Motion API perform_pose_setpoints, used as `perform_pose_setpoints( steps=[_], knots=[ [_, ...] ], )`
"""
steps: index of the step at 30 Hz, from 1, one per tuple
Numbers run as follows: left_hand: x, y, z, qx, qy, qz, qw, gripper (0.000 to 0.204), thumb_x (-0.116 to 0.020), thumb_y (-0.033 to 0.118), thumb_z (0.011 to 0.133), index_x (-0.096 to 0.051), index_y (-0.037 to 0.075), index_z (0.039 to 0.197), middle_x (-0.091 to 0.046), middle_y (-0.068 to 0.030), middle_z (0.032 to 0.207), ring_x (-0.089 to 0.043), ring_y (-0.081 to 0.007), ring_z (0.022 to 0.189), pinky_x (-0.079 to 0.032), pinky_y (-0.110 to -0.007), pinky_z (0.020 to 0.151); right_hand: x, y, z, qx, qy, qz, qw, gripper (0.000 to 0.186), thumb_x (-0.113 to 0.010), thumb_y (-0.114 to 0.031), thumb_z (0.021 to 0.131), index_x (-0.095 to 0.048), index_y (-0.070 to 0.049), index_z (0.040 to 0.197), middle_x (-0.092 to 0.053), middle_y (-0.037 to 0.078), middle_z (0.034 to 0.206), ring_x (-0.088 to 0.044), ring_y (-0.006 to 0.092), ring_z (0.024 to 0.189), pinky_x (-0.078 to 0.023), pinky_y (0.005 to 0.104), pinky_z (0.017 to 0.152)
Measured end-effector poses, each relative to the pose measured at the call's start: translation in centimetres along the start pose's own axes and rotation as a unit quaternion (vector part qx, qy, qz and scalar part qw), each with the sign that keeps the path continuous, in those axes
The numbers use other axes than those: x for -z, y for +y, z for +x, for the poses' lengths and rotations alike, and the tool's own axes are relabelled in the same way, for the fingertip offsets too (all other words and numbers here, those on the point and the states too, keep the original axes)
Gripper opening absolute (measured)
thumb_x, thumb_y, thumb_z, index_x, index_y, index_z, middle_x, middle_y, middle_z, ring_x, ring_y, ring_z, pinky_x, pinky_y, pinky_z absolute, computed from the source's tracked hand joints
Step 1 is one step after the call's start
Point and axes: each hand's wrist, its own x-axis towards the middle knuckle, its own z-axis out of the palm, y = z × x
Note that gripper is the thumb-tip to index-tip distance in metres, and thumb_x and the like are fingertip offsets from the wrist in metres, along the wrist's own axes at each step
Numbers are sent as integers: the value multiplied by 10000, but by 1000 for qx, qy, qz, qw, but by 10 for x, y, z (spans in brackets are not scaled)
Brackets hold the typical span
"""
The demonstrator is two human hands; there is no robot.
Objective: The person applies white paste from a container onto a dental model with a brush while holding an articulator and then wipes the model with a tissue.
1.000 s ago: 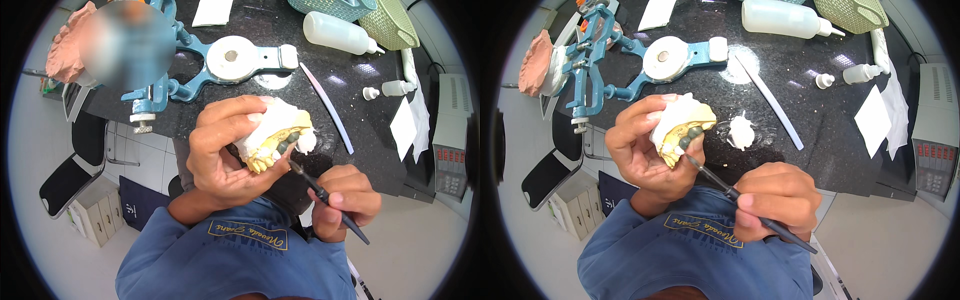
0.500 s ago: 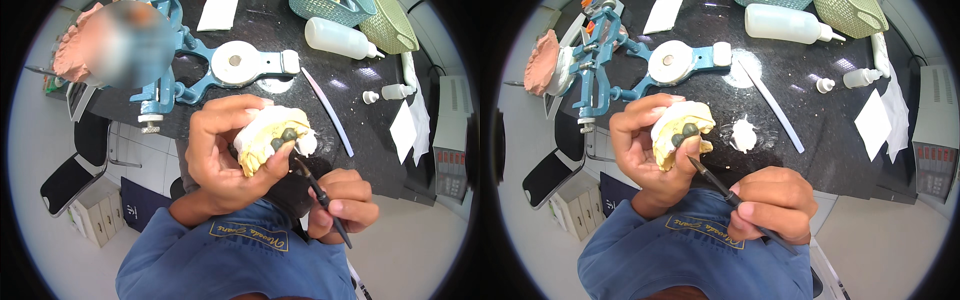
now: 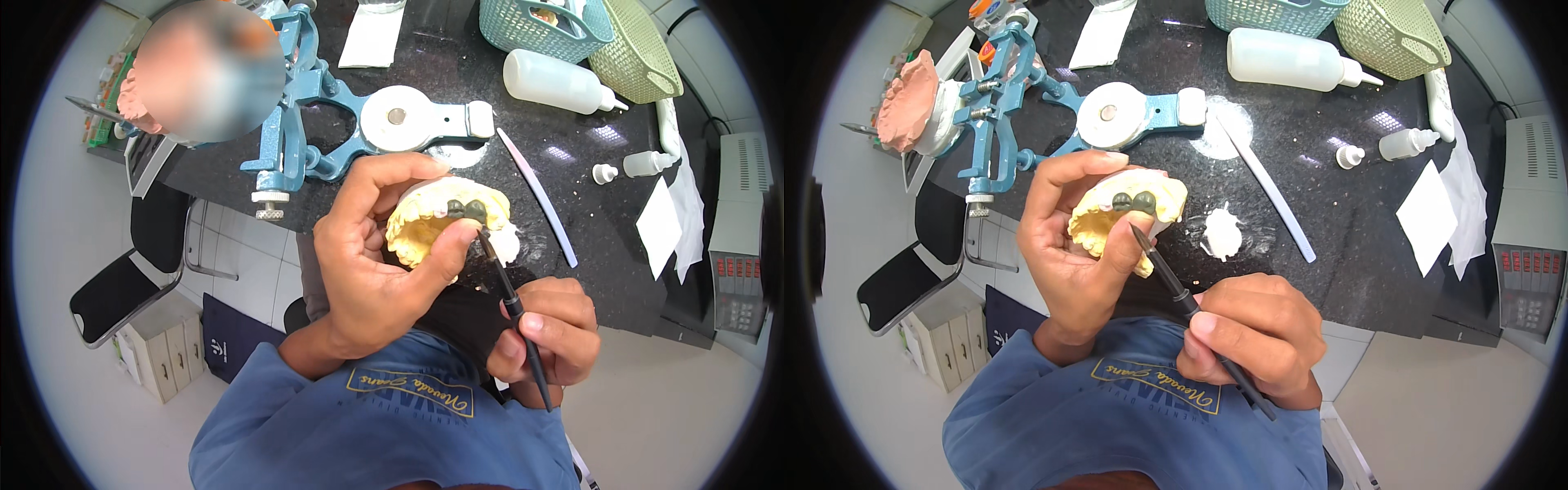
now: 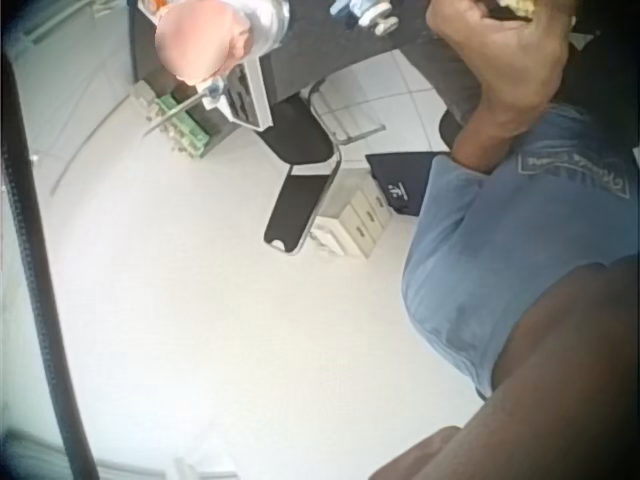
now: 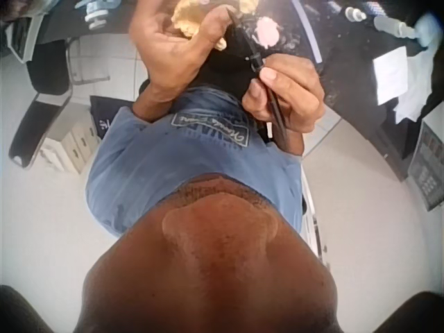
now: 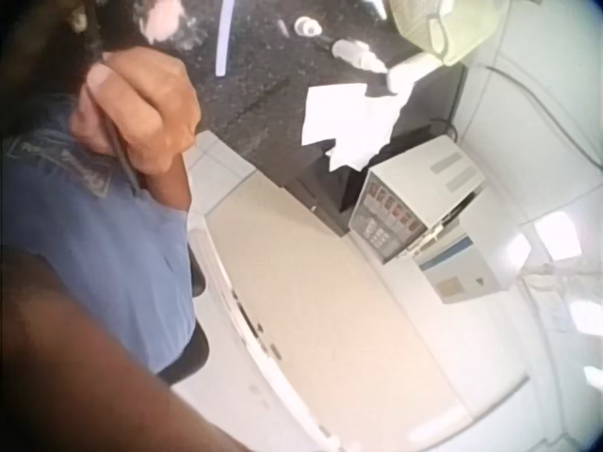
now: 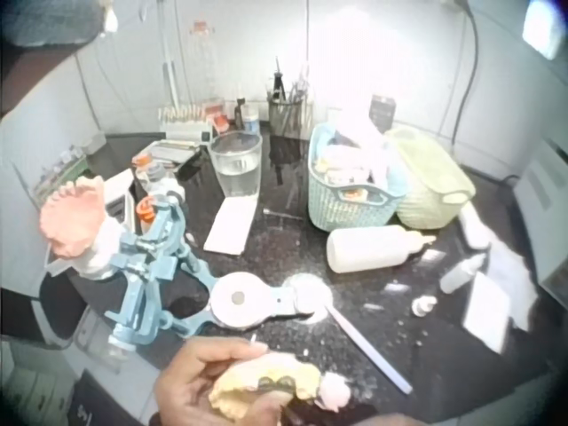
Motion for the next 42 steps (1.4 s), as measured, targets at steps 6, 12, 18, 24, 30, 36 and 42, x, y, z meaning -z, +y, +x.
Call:
perform_pose_setpoints(
  steps=[6, 12, 18, 24, 30, 36, 42],
  knots=[
    [2, 12, 5, 92, -13, 3, 996, 375, -701, -27, 825, -511, -50, 1147, -672, -130, 1007, -647, -118, 931, -515, -220, 800, 3, 1, -5, -27, 22, -2, 999, 297, -733, -20, 744, -555, -47, 980, -609, 98, 788, -620, 203, 620, -512, 276, 508],
    [8, 15, 3, 176, -34, -154, 972, 415, -617, 48, 907, -444, -61, 1269, -617, -166, 1148, -612, -149, 1058, -514, -271, 885, 3, -2, -1, -45, 14, -33, 998, 283, -732, -21, 749, -568, -52, 977, -614, 98, 803, -620, 199, 639, -513, 284, 541],
    [1, 1, -9, 130, -32, -236, 962, 508, -533, 158, 983, -306, -64, 1378, -502, -201, 1317, -541, -200, 1186, -464, -329, 986, -2, -1, -1, -35, 14, -22, 999, 300, -753, -12, 732, -581, -52, 974, -629, 92, 780, -630, 206, 615, -516, 286, 525],
    [-7, 0, -14, 93, -16, -234, 968, 578, -605, 147, 949, -287, -57, 1386, -444, -215, 1379, -501, -234, 1244, -436, -352, 1032, -3, 0, 0, -23, 1, -18, 1000, 325, -786, -12, 723, -584, -45, 975, -647, 105, 777, -635, 212, 613, -521, 287, 508],
    [-7, -2, -15, 74, -19, -218, 973, 575, -611, 79, 932, -282, -56, 1383, -408, -240, 1417, -490, -251, 1261, -424, -366, 1053, -3, 1, 1, -13, -1, -12, 1000, 317, -779, -3, 731, -585, -28, 980, -659, 126, 771, -637, 217, 605, -521, 286, 494],
    [-8, -1, -15, 69, -21, -223, 972, 555, -599, 61, 935, -282, -55, 1375, -392, -246, 1430, -483, -256, 1270, -419, -367, 1056, -4, 1, 2, -8, 6, -16, 1000, 300, -775, -6, 736, -589, -23, 971, -658, 128, 754, -633, 215, 586, -520, 282, 489],
    [-7, -2, -16, 59, -28, -221, 973, 532, -590, 57, 940, -288, -54, 1364, -384, -255, 1435, -471, -260, 1285, -402, -371, 1068, -6, 2, 1, -7, 11, -17, 1000, 297, -771, -6, 735, -586, -23, 967, -656, 127, 748, -631, 212, 583, -515, 278, 480]
  ],
)
